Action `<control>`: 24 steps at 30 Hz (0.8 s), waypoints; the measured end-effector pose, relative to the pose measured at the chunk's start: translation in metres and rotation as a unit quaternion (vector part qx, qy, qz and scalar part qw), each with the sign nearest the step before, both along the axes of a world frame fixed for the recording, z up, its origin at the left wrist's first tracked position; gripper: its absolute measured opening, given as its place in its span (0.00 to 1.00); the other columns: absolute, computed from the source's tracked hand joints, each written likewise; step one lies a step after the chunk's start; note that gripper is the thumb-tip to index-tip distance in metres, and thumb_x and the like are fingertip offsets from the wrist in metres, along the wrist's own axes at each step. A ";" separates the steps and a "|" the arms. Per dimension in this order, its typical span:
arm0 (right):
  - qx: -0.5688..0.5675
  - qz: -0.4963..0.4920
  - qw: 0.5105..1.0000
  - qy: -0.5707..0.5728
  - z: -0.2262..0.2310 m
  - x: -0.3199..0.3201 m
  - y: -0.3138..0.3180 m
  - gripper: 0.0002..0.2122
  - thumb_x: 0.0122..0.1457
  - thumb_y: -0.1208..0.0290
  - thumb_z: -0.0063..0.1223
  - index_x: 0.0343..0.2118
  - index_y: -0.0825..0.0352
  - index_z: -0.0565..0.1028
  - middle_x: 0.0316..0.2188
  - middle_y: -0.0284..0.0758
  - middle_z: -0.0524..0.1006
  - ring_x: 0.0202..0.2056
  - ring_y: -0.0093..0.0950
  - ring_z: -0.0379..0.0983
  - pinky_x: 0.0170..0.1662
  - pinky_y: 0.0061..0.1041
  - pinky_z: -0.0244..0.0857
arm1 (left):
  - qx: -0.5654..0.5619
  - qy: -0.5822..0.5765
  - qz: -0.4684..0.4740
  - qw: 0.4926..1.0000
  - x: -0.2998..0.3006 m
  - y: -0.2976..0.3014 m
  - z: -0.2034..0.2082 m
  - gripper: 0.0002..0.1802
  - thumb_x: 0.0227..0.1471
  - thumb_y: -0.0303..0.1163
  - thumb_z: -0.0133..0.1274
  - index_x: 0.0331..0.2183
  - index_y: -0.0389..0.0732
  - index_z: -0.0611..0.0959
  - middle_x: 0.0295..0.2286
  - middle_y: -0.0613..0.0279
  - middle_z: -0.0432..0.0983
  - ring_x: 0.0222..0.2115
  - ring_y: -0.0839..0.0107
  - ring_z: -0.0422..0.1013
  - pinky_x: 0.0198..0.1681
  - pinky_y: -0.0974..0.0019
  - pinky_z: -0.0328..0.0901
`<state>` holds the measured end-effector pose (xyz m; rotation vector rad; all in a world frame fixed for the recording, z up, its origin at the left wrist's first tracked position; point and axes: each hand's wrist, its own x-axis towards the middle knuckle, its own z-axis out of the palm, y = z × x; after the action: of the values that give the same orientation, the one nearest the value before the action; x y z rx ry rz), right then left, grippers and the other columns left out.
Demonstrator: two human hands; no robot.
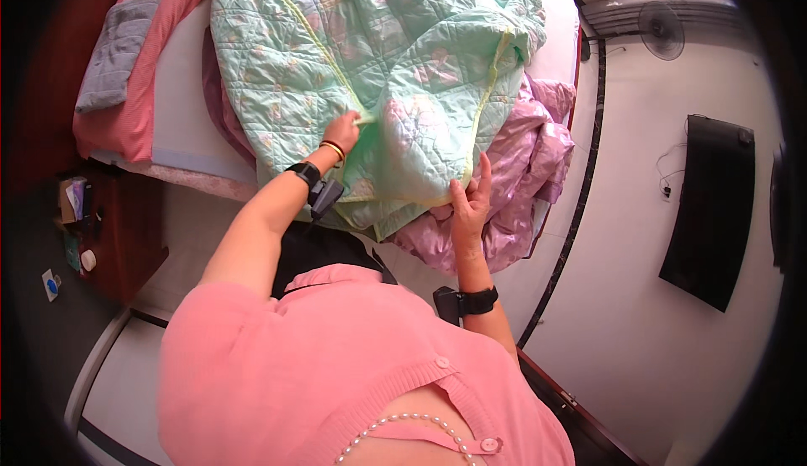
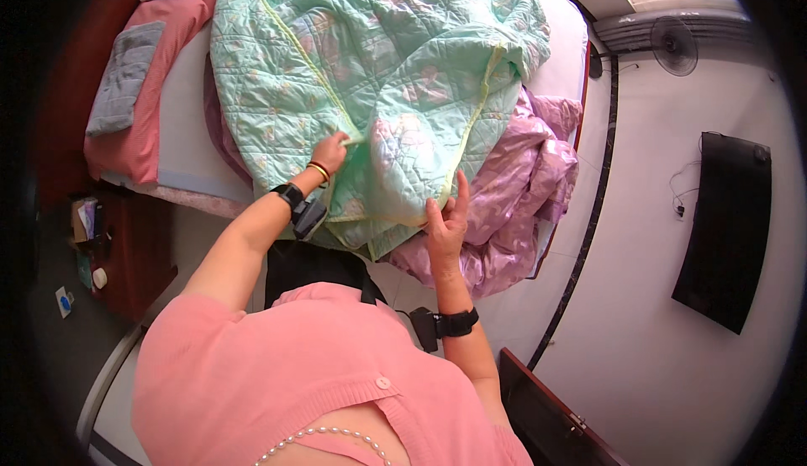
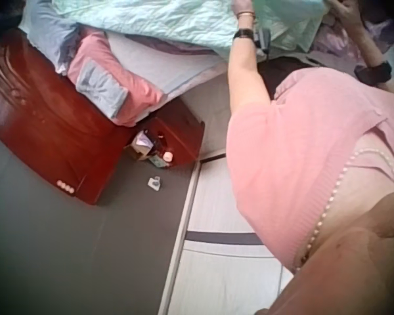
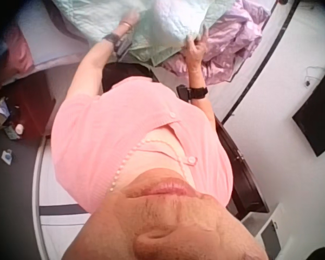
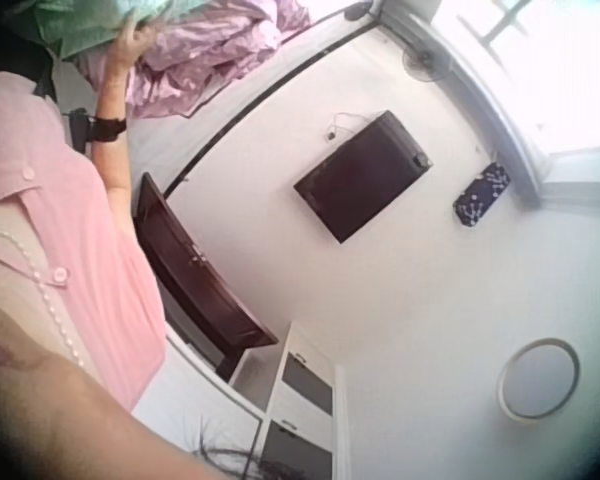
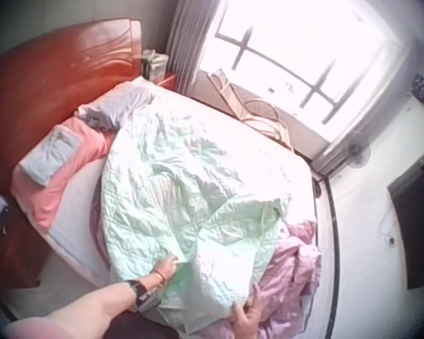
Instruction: The recorder folds a pink pillowcase, a grey towel, a green blanket, and a purple duvet on a bed.
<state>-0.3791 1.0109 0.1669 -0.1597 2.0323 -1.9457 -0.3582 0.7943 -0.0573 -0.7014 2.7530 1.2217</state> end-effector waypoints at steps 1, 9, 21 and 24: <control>-0.002 -0.001 1.000 0.001 -0.002 -0.004 0.004 0.20 0.53 0.78 0.41 0.51 0.63 0.59 0.30 0.30 0.71 0.30 0.15 0.65 0.33 0.13 0.60 | 0.099 0.104 0.072 0.987 -0.003 -0.006 0.015 0.15 0.44 0.26 0.41 0.38 0.41 0.70 0.28 0.53 0.72 0.28 0.53 0.69 0.32 0.60 0.64; -0.036 0.130 0.983 -0.126 0.006 -0.022 -0.034 0.22 0.50 0.78 0.41 0.51 0.63 0.59 0.25 0.27 0.66 0.22 0.14 0.61 0.21 0.14 0.59 | 0.092 0.250 -0.123 0.956 0.039 0.029 0.161 0.16 0.36 0.17 0.41 0.33 0.35 0.70 0.31 0.50 0.66 0.31 0.51 0.64 0.36 0.62 0.61; -0.079 0.273 0.932 -0.224 0.024 -0.017 -0.065 0.20 0.52 0.76 0.40 0.50 0.65 0.60 0.26 0.33 0.70 0.23 0.20 0.68 0.27 0.19 0.65 | 0.101 0.201 -0.140 0.964 0.074 0.029 0.217 0.19 0.38 0.28 0.49 0.36 0.33 0.66 0.32 0.45 0.63 0.32 0.49 0.63 0.33 0.59 0.60; -0.107 0.303 0.920 -0.224 0.029 -0.012 -0.076 0.19 0.53 0.76 0.39 0.49 0.66 0.60 0.29 0.33 0.69 0.27 0.21 0.68 0.33 0.20 0.65 | 0.117 0.196 -0.046 0.973 0.078 0.022 0.213 0.17 0.41 0.27 0.47 0.36 0.33 0.66 0.29 0.44 0.65 0.31 0.50 0.64 0.32 0.58 0.60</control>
<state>-0.3915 0.9345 0.1959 -0.3171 1.2747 -1.6077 -0.2807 0.8160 0.1558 -0.3360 2.8133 1.7931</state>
